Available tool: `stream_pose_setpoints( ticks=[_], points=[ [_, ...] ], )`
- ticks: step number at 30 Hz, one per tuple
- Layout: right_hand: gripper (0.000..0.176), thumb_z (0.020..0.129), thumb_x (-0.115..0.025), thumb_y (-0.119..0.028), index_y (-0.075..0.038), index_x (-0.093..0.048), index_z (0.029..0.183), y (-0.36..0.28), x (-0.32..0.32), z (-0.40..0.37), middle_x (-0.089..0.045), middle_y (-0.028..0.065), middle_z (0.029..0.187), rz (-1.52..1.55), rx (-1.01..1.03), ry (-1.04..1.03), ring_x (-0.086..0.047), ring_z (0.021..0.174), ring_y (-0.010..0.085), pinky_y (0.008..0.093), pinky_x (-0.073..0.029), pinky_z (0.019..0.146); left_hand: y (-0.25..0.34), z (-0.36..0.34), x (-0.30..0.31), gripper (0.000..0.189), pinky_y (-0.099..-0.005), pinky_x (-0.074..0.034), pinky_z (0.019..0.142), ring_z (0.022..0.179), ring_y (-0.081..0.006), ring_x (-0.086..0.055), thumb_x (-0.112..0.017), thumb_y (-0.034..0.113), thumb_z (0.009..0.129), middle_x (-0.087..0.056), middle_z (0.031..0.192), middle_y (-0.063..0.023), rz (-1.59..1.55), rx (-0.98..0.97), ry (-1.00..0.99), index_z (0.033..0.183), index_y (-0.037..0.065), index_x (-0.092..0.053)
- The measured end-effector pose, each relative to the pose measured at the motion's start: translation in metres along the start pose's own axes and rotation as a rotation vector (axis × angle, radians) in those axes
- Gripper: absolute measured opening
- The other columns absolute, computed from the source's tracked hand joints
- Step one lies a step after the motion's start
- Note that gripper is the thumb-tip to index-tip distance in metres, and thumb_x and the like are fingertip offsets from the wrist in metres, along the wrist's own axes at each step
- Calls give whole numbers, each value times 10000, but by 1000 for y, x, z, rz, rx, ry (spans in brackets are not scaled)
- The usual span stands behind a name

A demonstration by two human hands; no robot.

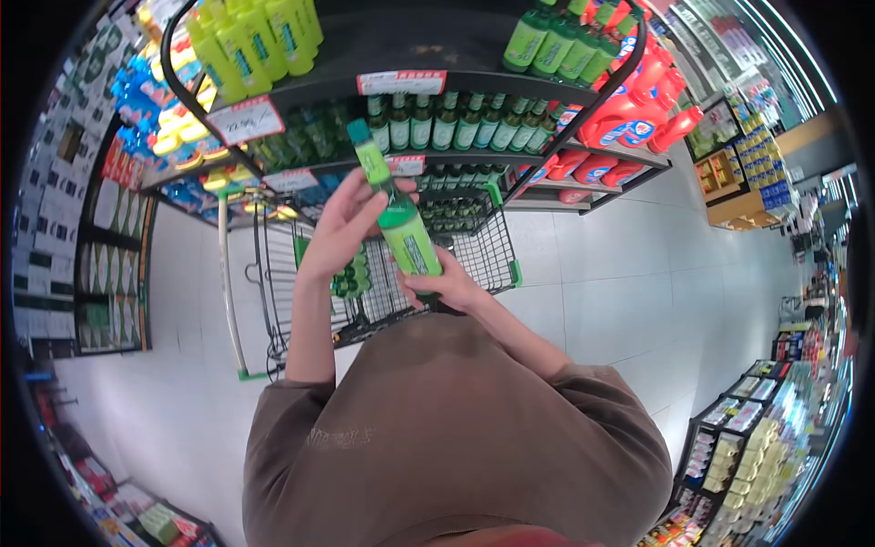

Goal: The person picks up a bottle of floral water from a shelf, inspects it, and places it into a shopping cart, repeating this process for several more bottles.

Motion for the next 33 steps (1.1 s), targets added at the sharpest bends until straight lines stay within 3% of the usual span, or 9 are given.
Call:
stream_pose_setpoints(
  ticks=[5, 7, 9, 10, 14, 21, 25, 31, 33],
  points=[
    [247, 819, -641, -39, 8, -483, 1003, -23, 17, -8, -556, 60, 735, -212, 75, 12, -561, 562, 137, 270, -456, 488, 8, 7, -20, 324, -318, -512, 851, 1073, -159, -551, -441, 146, 968, -539, 1216, -88, 43, 147, -83, 1272, 41, -397],
    [293, 814, -654, -48, 14, -493, 1050, -27, 31, -3, -573, 70, 813, -235, 57, -35, -603, 664, 156, 276, -498, 540, 11, 18, -25, 304, -315, -511, 849, 1062, -158, -555, -451, 136, 964, -543, 1203, -85, 50, 112, -64, 1250, 37, -414],
    [475, 824, -649, -62, -5, -423, 1238, -32, 44, 0, -572, 99, 970, -153, 81, 28, -627, 859, 207, 303, -552, 644, 16, 30, -30, 284, -312, -511, 846, 1051, -156, -560, -461, 127, 960, -547, 1189, -82, 48, 88, -33, 1227, 34, -431],
    [640, 868, -610, -119, -86, -258, 1401, -34, 52, 0, -500, 123, 1169, -79, 132, -5, -559, 1078, 254, 369, -552, 793, 26, 38, -33, 273, -325, -518, 846, 1055, -164, -562, -465, 139, 959, -550, 1189, -86, 94, 16, -8, 1209, 32, -444],
    [633, 933, -511, -257, -135, -165, 1449, -36, 95, -2, -369, 135, 1375, -86, 148, 145, -459, 1213, 284, 454, -477, 919, 78, 88, -27, 232, -340, -521, 843, 1054, -159, -563, -482, 143, 952, -569, 1151, -71, 295, -243, 90, 1157, 35, -488],
    [542, 947, -505, -235, -145, -253, 1418, -1, 134, -3, -427, 151, 1314, -159, -59, 245, -504, 1168, 268, 408, -488, 897, 152, 215, -10, 306, -319, -489, 868, 1095, -146, -546, -518, 218, 947, -581, 1177, -55, 581, -466, 251, 1196, 43, -487],
    [511, 935, -533, -237, -139, -312, 1385, -6, 137, 4, -470, 118, 1272, -137, -70, 209, -525, 1139, 246, 393, -489, 888, 152, 298, 1, 395, -312, -485, 816, 953, -212, -640, -587, 294, 899, -640, 1062, -144, 760, -636, 288, 1138, -14, -527],
    [479, 926, -550, -246, -119, -357, 1345, -12, 148, 8, -501, 101, 1239, -121, -40, 229, -548, 1103, 218, 362, -488, 879, 115, 373, -4, 434, -332, -494, 817, 967, -235, -632, -593, 322, 888, -635, 1066, -161, 812, -582, 184, 1153, -16, -525],
    [473, 923, -555, -250, -113, -368, 1335, -11, 154, 8, -508, 101, 1231, -110, -38, 244, -549, 1101, 213, 356, -487, 879, 96, 388, -6, 342, -334, -528, 827, 1015, -156, -588, -530, 262, 937, -606, 1114, -78, 872, -401, 129, 1176, 19, -506]
  ],
)
Point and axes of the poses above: each hand's wrist, its own z-axis towards the middle knuckle, its own x-axis out of the back of the hand, y = z × x, the point moved 6 cm from there along z, towards the middle knuckle
